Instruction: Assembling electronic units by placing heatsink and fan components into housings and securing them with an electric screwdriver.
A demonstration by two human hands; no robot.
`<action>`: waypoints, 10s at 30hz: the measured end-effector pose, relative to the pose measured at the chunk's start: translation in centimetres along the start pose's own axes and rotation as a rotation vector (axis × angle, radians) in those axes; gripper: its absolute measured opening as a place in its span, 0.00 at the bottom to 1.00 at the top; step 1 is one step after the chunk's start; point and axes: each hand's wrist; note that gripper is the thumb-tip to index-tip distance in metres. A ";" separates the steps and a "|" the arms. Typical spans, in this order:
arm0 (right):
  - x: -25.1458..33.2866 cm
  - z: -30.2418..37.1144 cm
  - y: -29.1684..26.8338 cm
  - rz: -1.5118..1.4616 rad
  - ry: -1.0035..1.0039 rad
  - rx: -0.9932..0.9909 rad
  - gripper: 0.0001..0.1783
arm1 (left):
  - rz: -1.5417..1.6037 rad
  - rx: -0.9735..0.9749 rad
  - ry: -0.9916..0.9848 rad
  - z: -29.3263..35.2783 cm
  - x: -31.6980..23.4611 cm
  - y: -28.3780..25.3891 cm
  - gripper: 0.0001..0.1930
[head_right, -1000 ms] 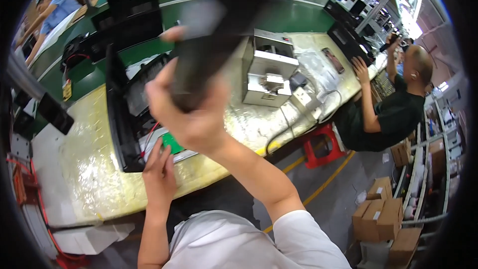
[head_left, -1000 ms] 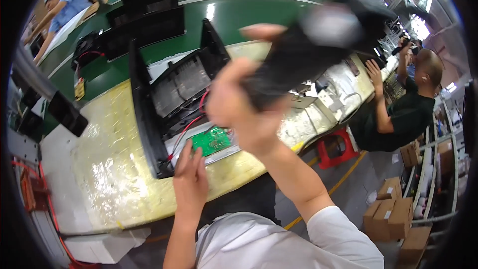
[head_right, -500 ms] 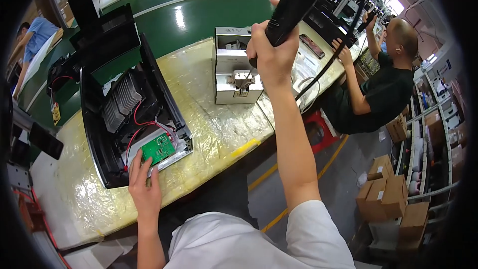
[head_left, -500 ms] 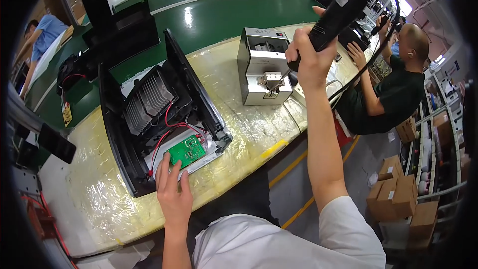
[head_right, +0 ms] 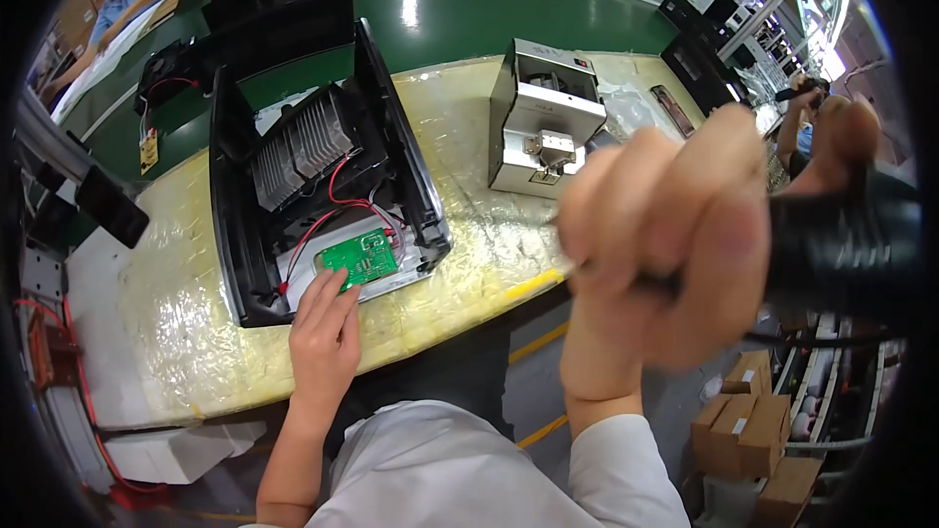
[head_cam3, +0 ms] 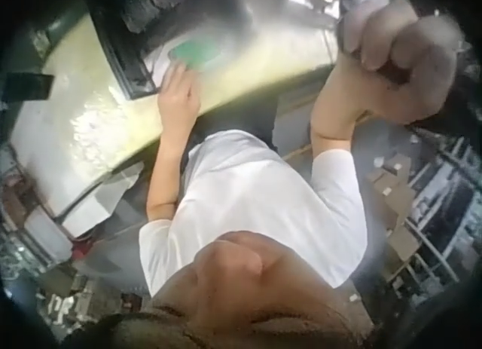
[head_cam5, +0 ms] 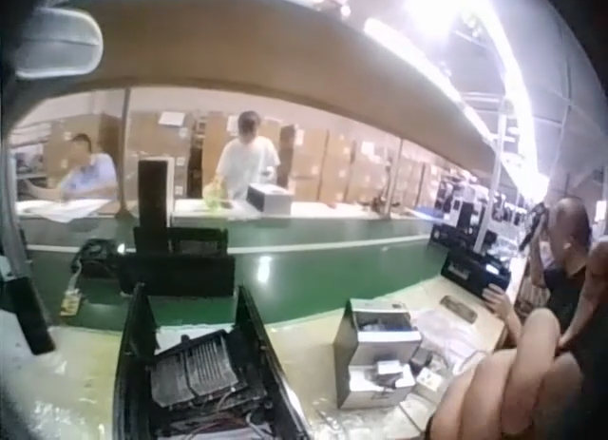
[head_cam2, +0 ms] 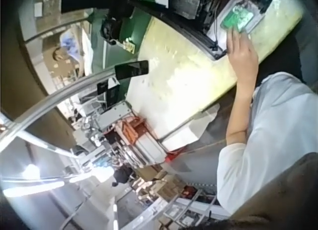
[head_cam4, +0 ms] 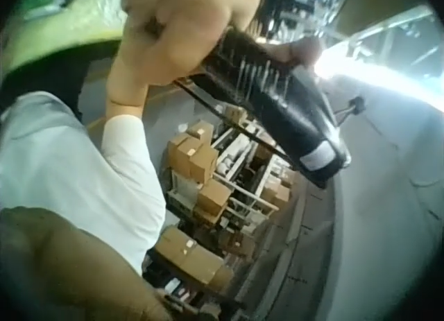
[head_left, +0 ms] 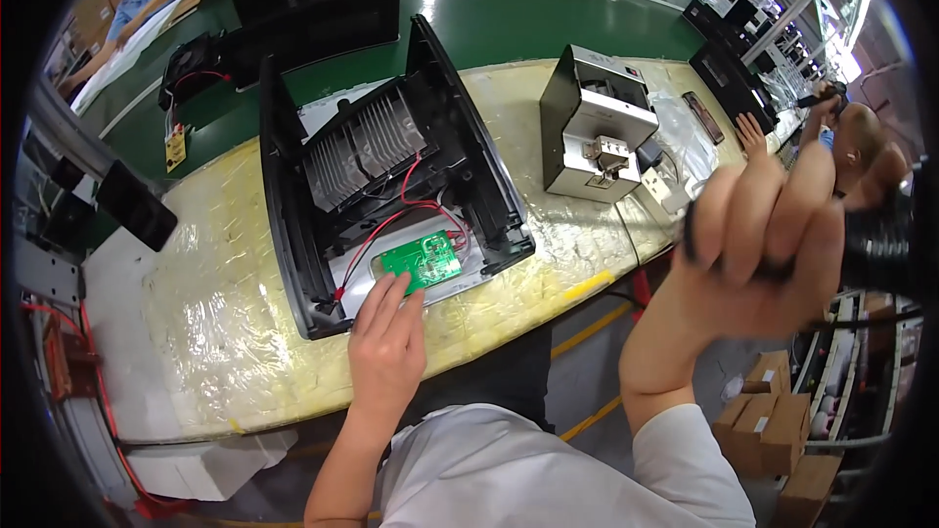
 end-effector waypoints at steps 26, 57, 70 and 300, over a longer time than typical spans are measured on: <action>-6.2 7.2 9.3 0.042 0.178 0.385 0.34 | 0.064 0.050 -0.008 0.7 0.3 -0.4 0.15; 0.8 -2.4 -2.5 0.200 0.029 -0.505 0.13 | -0.002 0.121 0.293 -11.3 -5.5 -9.8 0.26; -6.5 5.7 -1.4 0.616 0.121 -0.087 0.36 | -0.378 0.446 0.051 -19.9 -2.4 -6.5 0.68; -13.3 3.5 4.5 -0.175 0.398 -0.194 0.48 | -0.180 -0.155 -0.103 -26.2 14.6 -13.5 0.15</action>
Point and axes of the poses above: each hand's wrist, its own z-axis away from the middle knuckle, its own y-axis out of the palm, x = y × z, and after that the axes turned 11 degrees about -y, right-handed
